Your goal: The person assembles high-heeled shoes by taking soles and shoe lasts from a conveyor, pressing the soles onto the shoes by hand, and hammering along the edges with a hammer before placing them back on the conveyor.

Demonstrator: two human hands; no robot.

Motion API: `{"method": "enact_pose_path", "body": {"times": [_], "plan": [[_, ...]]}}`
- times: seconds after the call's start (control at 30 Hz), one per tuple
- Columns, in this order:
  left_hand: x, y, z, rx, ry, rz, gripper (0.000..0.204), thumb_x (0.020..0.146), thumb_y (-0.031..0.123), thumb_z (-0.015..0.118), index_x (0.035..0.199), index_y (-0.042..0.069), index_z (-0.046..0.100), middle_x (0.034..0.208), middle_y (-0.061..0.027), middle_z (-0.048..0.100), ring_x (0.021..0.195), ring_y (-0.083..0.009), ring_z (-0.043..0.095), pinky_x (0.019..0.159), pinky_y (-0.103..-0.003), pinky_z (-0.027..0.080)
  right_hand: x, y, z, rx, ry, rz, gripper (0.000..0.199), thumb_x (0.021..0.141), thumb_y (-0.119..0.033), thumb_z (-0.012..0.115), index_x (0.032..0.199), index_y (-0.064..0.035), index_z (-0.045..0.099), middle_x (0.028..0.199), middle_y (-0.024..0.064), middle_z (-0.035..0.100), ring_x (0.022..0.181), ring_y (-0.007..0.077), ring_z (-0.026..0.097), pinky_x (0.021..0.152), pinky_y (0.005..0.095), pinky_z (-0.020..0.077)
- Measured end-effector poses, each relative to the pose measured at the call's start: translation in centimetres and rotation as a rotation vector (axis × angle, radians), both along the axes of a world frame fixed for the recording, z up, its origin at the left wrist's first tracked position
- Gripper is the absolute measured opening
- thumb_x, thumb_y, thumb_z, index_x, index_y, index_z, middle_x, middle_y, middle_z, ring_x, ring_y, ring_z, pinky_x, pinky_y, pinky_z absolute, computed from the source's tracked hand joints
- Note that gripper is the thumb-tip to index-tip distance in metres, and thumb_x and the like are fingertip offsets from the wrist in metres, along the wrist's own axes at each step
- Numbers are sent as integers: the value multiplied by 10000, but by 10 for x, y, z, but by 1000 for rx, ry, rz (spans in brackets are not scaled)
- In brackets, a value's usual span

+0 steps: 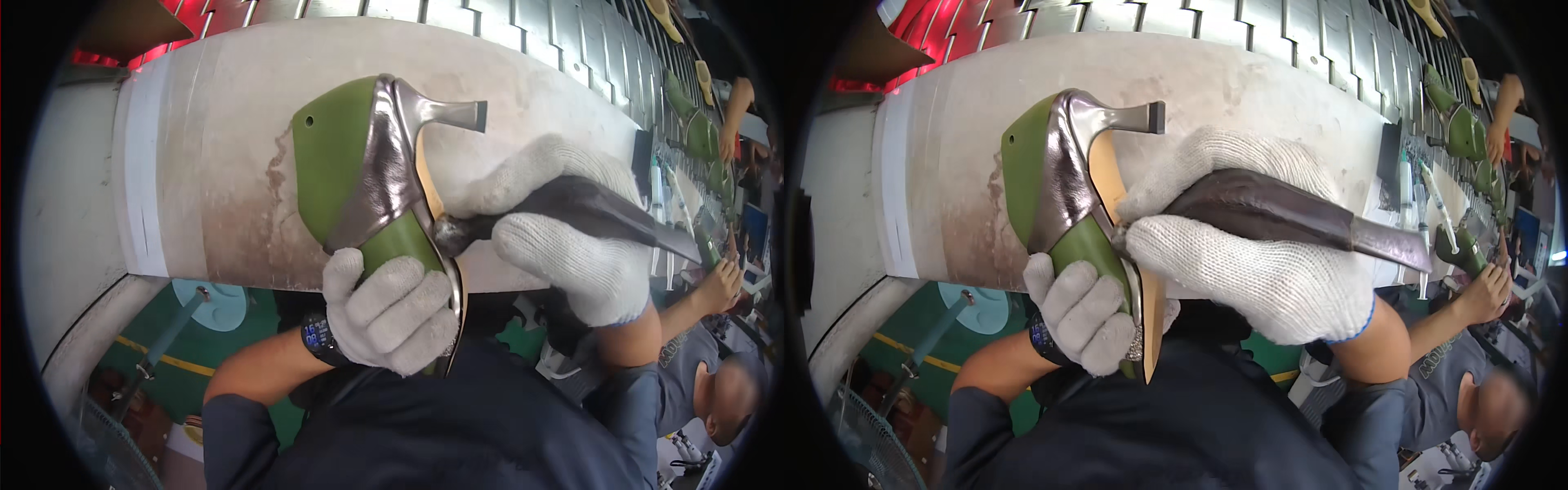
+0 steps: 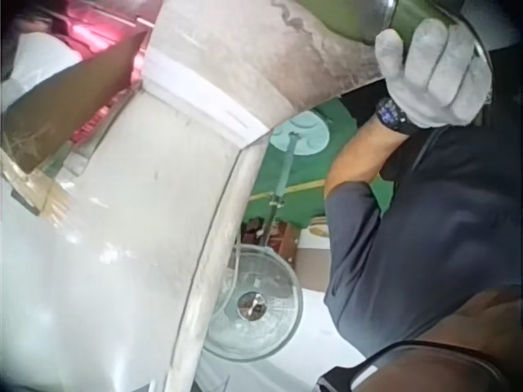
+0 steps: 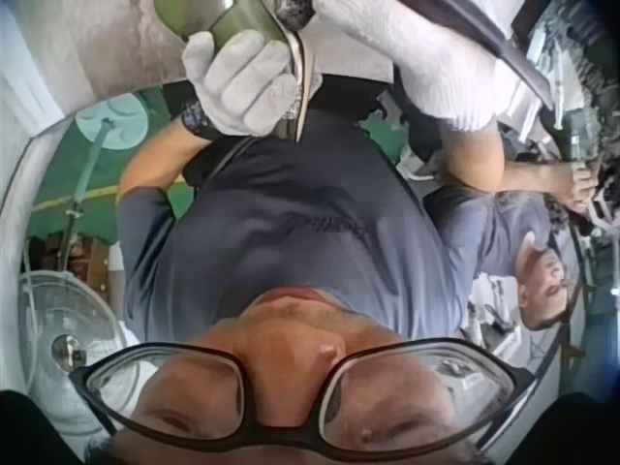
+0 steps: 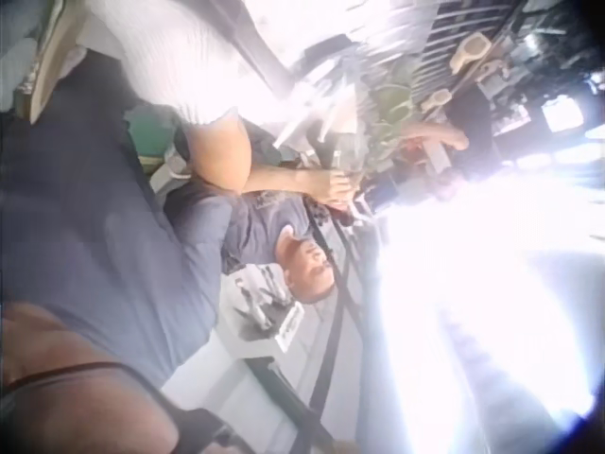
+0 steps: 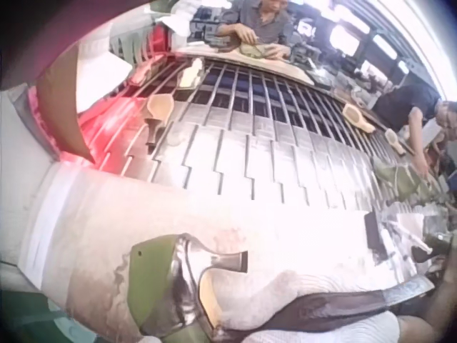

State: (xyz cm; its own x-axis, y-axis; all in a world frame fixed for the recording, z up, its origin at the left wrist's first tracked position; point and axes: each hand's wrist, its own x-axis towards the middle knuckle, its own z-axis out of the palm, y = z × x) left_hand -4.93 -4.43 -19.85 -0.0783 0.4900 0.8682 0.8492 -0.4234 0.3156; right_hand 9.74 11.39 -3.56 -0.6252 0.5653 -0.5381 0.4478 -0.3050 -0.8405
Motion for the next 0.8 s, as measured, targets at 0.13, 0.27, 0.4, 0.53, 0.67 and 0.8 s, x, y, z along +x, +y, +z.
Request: {"method": "enact_pose_path", "body": {"times": [0.13,0.27,0.4,0.53,0.67,0.8], "plan": [[3,-3,5,-47,-52,-19,395,913,173,725,1259,192,536,1206,-6,673,1019,-178,674,1034,-528,414,-16,-26,-20,217,303,-176,269,1013,-96,688,1212,76,632,1204,285,760,1084,331,755,989,474,609],[-2,-7,10,-101,-75,-78,412,897,218,750,1262,236,559,1237,27,681,1153,-174,639,1001,-473,427,-20,-24,-21,275,201,-226,292,1034,-141,704,1197,82,610,1180,322,757,1061,379,776,968,504,643],[-2,-5,10,-97,-69,-82,401,897,221,754,1251,228,566,1254,22,688,1138,-177,648,932,-476,438,-32,7,-21,375,305,-59,289,998,-133,760,1169,86,680,1177,304,772,1039,362,792,950,478,666],[-8,-2,16,-72,-49,-82,373,902,178,760,1226,194,577,1179,-15,736,1082,-207,680,872,-493,433,-34,19,-10,300,175,52,286,946,-121,802,1129,86,725,1135,261,787,1007,315,794,911,437,664],[-5,-5,13,-104,-18,-65,394,903,176,788,1245,164,593,1213,-37,743,1154,-243,688,1049,-565,447,-21,23,-6,301,132,107,300,934,-154,791,1121,74,737,1082,247,795,975,302,796,884,426,656],[-4,-10,6,-88,-31,-50,410,935,186,791,1303,156,612,1349,-74,697,1267,-291,660,1260,-634,334,-8,5,-3,117,34,17,334,931,-199,757,1092,91,722,1035,260,787,958,338,797,879,449,656]]}}
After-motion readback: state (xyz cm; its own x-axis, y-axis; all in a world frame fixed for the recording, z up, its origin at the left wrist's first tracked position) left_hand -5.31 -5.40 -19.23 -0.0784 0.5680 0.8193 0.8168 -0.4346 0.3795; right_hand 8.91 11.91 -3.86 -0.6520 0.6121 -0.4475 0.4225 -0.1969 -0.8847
